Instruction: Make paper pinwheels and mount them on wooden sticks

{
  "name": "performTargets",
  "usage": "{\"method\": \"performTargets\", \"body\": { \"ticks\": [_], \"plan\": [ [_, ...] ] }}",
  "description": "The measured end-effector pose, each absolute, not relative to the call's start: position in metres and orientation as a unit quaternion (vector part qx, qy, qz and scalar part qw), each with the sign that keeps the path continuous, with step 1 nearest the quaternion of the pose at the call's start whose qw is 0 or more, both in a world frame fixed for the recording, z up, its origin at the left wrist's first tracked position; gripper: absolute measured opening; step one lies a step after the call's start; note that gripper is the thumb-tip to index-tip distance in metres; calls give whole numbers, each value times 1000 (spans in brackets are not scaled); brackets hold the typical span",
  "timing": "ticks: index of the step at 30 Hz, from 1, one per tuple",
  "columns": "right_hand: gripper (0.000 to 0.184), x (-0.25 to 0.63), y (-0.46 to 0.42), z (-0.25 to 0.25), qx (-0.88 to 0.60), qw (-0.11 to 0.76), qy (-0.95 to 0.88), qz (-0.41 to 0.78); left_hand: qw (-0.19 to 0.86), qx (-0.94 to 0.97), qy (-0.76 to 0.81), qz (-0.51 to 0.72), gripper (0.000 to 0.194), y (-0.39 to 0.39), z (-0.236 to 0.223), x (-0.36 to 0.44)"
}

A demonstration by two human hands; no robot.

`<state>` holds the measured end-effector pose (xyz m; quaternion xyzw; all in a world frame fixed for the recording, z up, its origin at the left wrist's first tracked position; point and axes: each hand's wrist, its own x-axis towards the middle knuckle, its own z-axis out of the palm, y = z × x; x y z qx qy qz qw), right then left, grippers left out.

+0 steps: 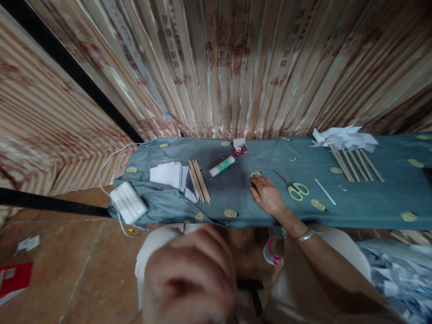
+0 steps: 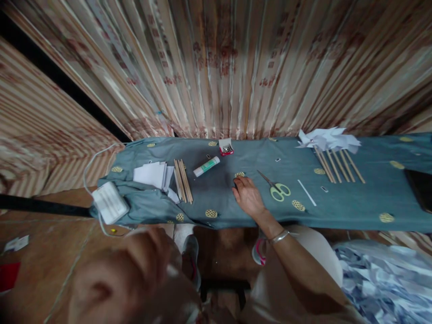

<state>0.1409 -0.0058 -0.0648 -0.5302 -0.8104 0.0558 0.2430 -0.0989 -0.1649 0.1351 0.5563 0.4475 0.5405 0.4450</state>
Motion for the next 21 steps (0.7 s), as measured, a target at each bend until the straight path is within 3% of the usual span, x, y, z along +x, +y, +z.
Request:
{"method": "performTargets", "body": {
  "ticks": [2, 4, 7, 9, 13, 21],
  "plan": [
    [36, 141, -5, -64, -528, 244, -812, 56, 352, 547, 438, 621, 19, -127, 118, -118],
    [35, 142, -4, -63, -527, 240, -813, 59, 257, 532, 472, 655, 32, -88, 95, -145],
    [34, 143, -3, -63, -526, 236, -815, 64, 168, 547, 599, 560, 26, -42, 56, -190],
    [33, 144, -2, -63, -522, 235, -818, 60, 136, 572, 657, 473, 21, -27, 30, -216],
    [33, 144, -1, -65, -516, 237, -822, 43, 118, 607, 708, 341, 31, -25, -7, -245],
    [33, 145, 0, -67, -510, 244, -824, 39, 62, 676, 684, 267, 30, -37, -18, -248]
  ]
}}
